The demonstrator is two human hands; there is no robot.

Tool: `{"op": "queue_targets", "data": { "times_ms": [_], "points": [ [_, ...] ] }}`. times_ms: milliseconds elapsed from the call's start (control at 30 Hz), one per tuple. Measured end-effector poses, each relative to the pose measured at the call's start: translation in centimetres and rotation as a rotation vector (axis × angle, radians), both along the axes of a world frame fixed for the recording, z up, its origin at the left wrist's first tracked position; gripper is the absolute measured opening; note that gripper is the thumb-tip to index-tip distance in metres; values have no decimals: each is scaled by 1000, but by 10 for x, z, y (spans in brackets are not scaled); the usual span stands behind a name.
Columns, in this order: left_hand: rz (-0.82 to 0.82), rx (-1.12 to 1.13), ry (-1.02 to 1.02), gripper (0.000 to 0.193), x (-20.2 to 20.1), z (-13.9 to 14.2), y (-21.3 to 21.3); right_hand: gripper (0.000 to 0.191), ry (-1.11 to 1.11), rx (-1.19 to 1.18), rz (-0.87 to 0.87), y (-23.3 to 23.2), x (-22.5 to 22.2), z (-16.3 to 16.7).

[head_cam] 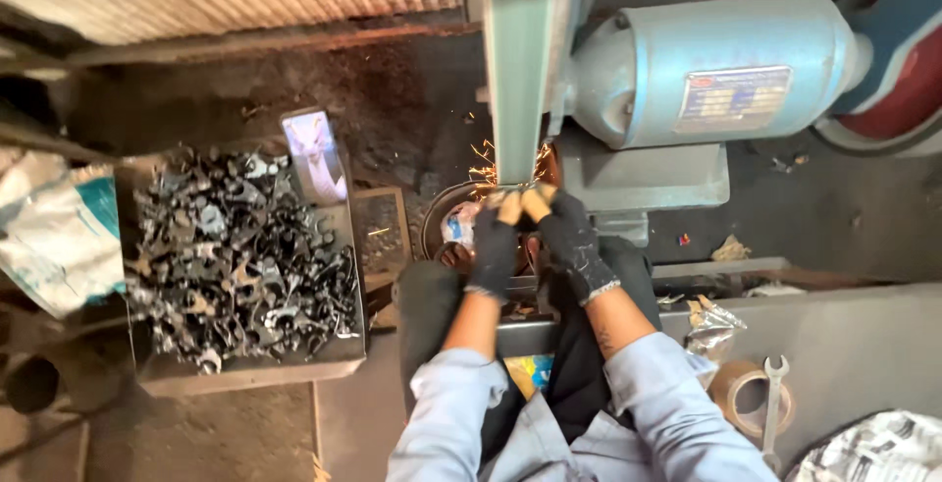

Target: The person sits at a bench grinder and grinds small metal castings one at a time, holding each piece against the spinning wheel to remove excess material while sparks fly, then places the finished piece into a tray filled with similar ground parts and picks up the next piece.

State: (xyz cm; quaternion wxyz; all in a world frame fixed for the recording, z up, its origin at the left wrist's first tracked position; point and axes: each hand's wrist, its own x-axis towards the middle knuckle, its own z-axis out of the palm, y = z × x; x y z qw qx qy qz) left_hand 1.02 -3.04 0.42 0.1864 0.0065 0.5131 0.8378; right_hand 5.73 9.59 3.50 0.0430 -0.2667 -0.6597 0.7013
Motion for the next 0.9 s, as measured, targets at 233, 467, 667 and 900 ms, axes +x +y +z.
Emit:
{"op": "queue_targets", "data": {
  "times_ms": [233, 467, 667, 900],
  "points": [
    [-166, -539, 241, 29, -14, -22, 11, 36, 63, 185, -107, -12, -9, -6],
    [-165, -282, 65, 30, -3, -5, 20, 26, 185, -174, -111, 3, -3, 22],
    [-479, -937, 385, 38, 22, 22, -10, 41, -44, 103, 35, -7, 28, 66],
    [-261, -404, 435, 40, 4, 25, -37, 39, 80, -97, 143, -21, 6, 37]
  ]
}}
